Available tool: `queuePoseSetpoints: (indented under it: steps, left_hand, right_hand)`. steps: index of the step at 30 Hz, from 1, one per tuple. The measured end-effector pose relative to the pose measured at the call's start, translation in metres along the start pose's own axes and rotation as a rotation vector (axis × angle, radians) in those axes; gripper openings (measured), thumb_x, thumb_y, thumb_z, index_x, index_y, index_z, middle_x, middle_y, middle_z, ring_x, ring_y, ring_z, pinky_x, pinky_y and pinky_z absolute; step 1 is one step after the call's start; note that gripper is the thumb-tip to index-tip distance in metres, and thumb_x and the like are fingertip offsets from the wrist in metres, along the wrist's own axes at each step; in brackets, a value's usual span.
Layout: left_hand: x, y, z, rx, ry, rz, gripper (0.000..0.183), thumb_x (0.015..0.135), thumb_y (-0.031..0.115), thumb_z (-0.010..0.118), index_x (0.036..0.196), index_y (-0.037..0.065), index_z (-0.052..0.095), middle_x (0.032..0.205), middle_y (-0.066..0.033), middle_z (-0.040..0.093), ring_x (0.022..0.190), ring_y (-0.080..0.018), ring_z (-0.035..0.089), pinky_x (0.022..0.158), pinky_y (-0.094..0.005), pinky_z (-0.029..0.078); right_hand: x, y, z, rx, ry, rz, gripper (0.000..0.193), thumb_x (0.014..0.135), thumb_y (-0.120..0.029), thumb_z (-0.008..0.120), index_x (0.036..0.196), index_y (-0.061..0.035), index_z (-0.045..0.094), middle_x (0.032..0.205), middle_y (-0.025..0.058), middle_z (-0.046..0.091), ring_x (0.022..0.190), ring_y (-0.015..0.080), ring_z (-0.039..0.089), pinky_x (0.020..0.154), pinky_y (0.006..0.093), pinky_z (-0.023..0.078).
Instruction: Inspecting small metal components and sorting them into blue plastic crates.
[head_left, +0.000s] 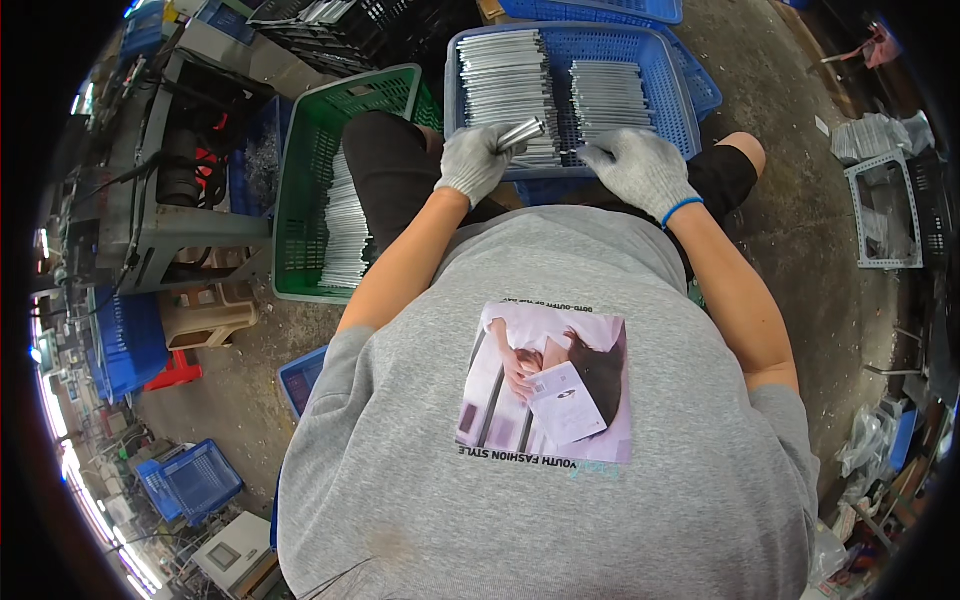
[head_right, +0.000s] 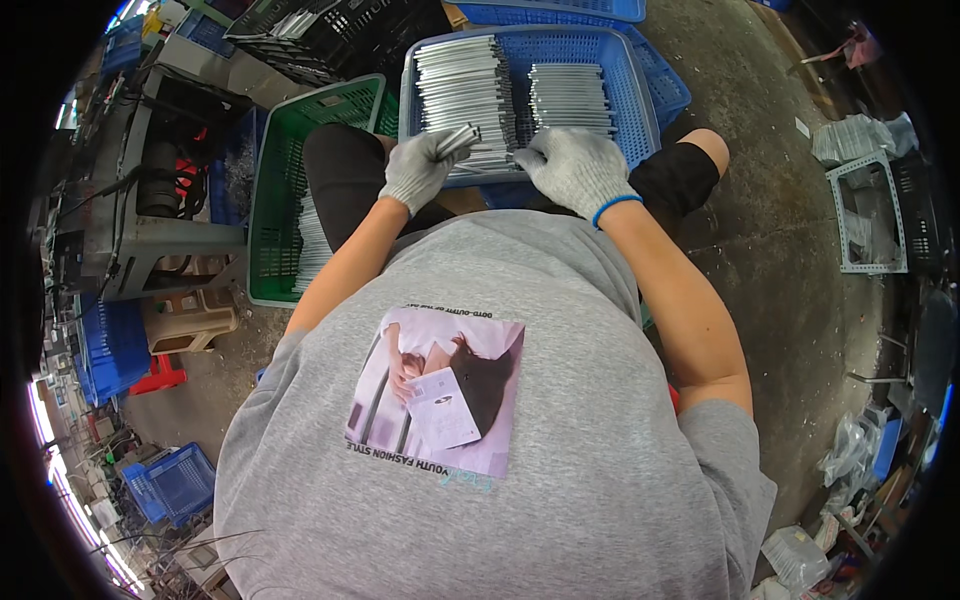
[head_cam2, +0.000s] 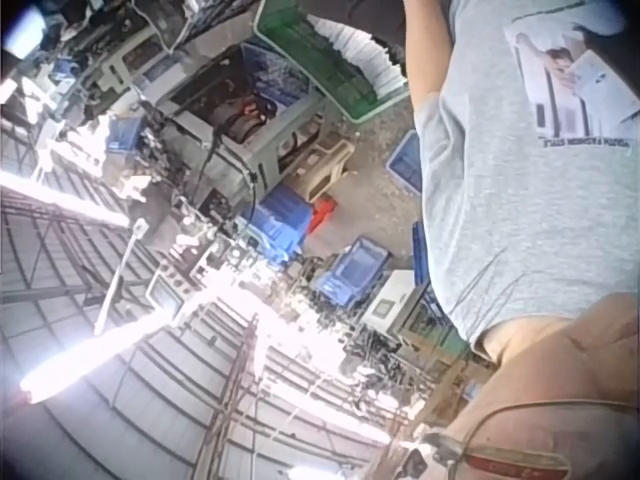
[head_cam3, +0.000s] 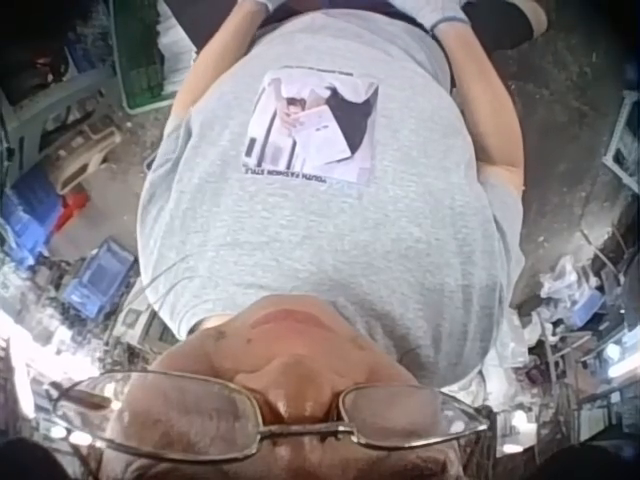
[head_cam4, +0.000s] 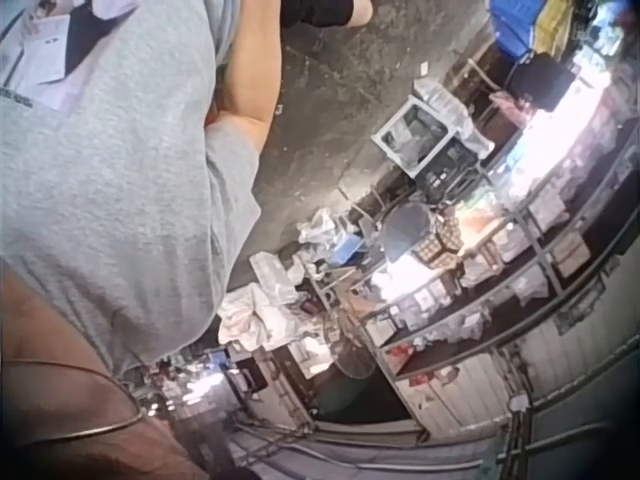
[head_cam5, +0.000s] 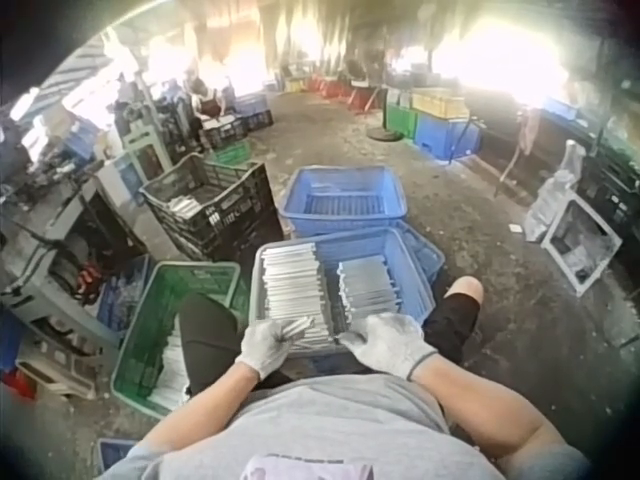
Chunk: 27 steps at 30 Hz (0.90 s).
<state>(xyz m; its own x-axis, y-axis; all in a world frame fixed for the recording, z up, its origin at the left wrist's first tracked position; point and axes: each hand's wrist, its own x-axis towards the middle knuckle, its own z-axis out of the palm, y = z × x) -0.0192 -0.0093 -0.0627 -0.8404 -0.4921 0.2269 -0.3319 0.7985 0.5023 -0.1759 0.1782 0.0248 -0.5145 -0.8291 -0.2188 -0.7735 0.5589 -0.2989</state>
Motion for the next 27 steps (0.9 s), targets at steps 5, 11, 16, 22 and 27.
queuePoseSetpoints:
  steps: [5, 11, 16, 22, 27]
  left_hand:
    - [0.009, -0.027, 0.034, 0.236, -0.179, -0.086, 0.014, 0.094, 0.021, 0.066, 0.102, 0.016, 0.076, 0.077, -0.0079, 0.073, 0.067, -0.0304, 0.068, 0.064, -0.0435, 0.053]
    - [0.012, -0.006, 0.002, 0.238, -0.291, -0.117, 0.023, 0.094, 0.019, 0.069, 0.116, 0.016, 0.073, 0.088, -0.0061, 0.075, 0.069, -0.0252, 0.069, 0.067, -0.0379, 0.054]
    - [-0.011, -0.018, -0.001, -0.022, -0.176, -0.045, 0.027, 0.094, 0.010, 0.067, 0.122, 0.010, 0.070, 0.091, -0.0036, 0.075, 0.070, -0.0193, 0.067, 0.067, -0.0318, 0.053]
    - [-0.026, -0.023, -0.010, -0.553, -0.083, 0.106, 0.025, 0.097, 0.014, 0.067, 0.122, 0.009, 0.070, 0.091, -0.0067, 0.078, 0.072, -0.0244, 0.072, 0.064, -0.0343, 0.054]
    - [-0.028, -0.014, -0.020, -0.587, -0.088, 0.143, 0.020, 0.094, 0.007, 0.069, 0.113, 0.008, 0.073, 0.087, -0.0049, 0.076, 0.068, -0.0209, 0.068, 0.064, -0.0332, 0.053]
  right_hand:
    - [-0.001, 0.005, 0.008, -0.029, -0.021, 0.015, 0.039, 0.097, -0.045, 0.055, 0.100, -0.0139, 0.079, 0.089, 0.0084, 0.078, 0.080, 0.0342, 0.072, 0.070, 0.0433, 0.056]
    - [-0.003, 0.006, 0.005, -0.017, -0.014, 0.007, 0.040, 0.097, -0.045, 0.055, 0.101, -0.0134, 0.079, 0.089, 0.0091, 0.078, 0.079, 0.0340, 0.072, 0.069, 0.0425, 0.056]
    - [-0.009, -0.002, -0.005, 0.012, 0.017, -0.021, 0.038, 0.097, -0.044, 0.058, 0.100, -0.0131, 0.079, 0.089, 0.0093, 0.078, 0.076, 0.0329, 0.072, 0.068, 0.0412, 0.055]
    - [-0.019, -0.009, -0.014, 0.024, 0.107, -0.129, 0.034, 0.097, -0.040, 0.060, 0.100, -0.0128, 0.080, 0.087, 0.0088, 0.078, 0.073, 0.0308, 0.072, 0.065, 0.0399, 0.054]
    - [-0.023, -0.015, -0.019, 0.017, 0.102, -0.201, 0.032, 0.097, -0.038, 0.061, 0.098, -0.0125, 0.080, 0.086, 0.0089, 0.078, 0.072, 0.0300, 0.071, 0.064, 0.0397, 0.053]
